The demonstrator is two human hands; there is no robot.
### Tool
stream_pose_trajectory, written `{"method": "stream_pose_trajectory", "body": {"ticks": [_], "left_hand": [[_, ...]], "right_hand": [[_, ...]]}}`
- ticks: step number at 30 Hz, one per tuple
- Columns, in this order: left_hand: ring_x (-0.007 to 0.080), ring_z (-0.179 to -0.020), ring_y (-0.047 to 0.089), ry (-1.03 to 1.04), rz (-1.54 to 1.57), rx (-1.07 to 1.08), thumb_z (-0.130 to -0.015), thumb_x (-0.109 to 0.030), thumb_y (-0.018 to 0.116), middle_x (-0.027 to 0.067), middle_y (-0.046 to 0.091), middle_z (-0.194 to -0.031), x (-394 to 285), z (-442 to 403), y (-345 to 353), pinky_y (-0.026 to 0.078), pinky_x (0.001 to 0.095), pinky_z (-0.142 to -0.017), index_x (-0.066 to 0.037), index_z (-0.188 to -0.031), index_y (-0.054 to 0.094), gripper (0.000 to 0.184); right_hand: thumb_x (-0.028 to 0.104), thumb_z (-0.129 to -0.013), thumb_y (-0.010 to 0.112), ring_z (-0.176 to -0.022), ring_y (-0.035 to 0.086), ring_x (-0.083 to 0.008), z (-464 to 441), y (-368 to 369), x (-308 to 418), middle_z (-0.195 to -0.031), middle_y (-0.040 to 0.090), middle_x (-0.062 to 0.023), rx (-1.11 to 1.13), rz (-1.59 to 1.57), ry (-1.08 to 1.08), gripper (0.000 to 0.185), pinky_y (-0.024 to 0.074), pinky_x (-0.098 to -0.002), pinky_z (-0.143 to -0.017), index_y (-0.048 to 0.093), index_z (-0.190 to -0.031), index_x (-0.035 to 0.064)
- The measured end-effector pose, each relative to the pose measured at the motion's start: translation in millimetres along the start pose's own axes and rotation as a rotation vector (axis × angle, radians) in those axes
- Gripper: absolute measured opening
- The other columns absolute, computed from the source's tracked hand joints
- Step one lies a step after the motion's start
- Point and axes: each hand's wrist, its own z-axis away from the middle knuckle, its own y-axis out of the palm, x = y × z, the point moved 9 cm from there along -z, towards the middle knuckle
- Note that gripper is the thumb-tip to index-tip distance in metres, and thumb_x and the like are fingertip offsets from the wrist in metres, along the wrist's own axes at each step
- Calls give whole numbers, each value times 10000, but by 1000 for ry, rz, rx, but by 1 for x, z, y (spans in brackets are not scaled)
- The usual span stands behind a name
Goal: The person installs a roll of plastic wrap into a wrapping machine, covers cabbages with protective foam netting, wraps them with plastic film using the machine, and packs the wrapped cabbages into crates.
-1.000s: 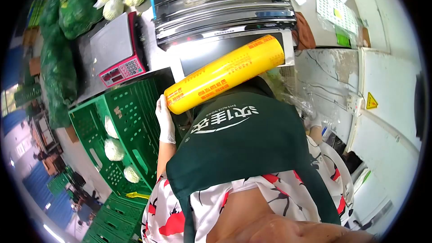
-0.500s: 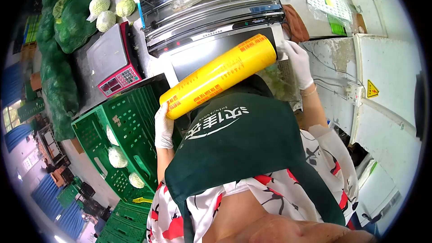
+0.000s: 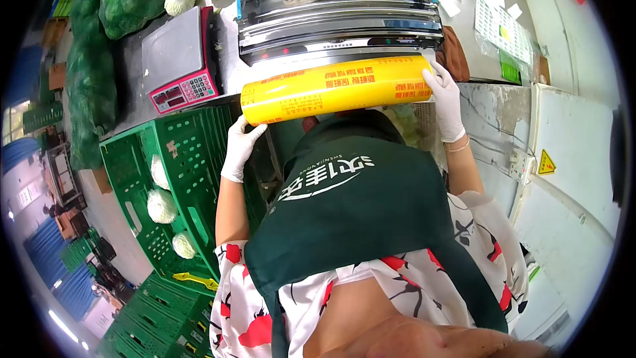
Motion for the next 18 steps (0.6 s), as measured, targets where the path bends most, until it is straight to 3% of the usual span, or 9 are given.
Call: {"method": "stream_pose_trajectory", "body": {"ticks": [1,5,6,9,11,18], "left_hand": [[127,-1075,616,-4,2,-12,-873,-3,742,55,706,-1149,-9,3,1,458,274,-978,16,-1237,649,377],[139,-1122,607,-51,455,28,-984,-209,640,61,683,-1211,-16,13,1,432,264,-1018,33,-1253,642,362],[128,-1089,620,-61,448,-4,-1024,-312,576,61,696,-1178,-12,12,-3,442,261,-999,39,-1222,659,411],[116,-1041,637,-177,401,-119,-1030,-314,583,60,710,-1135,4,11,1,460,264,-962,38,-1188,678,397],[110,-961,666,-206,533,-170,-1024,-330,600,67,729,-1078,7,8,12,490,260,-911,41,-1167,688,407],[115,-1007,668,-210,545,-110,-1019,-289,610,81,717,-1139,7,18,20,497,271,-936,48,-1247,642,408]], "right_hand": [[163,-962,686,-1113,624,-135,7,1,2,-1257,655,-132,7,44,9,536,473,-255,-959,493,-1382,-109],[171,-982,652,-1102,622,-129,17,-6,-15,-1237,662,-99,155,1,75,490,455,-254,-981,519,-1374,-90],[178,-986,645,-1096,623,-129,20,-6,-14,-1229,664,-90,186,-19,113,477,451,-253,-984,530,-1367,-86],[239,-990,646,-1058,625,-119,27,-3,-17,-1174,680,-65,162,-47,208,430,451,-249,-960,610,-1288,-70],[259,-988,653,-1042,625,-110,28,-1,-23,-1160,683,-62,101,-106,280,422,459,-244,-931,636,-1253,-69],[280,-993,650,-1007,628,-98,31,6,-32,-1128,684,-49,105,-70,346,425,466,-232,-889,644,-1236,-68]]}}
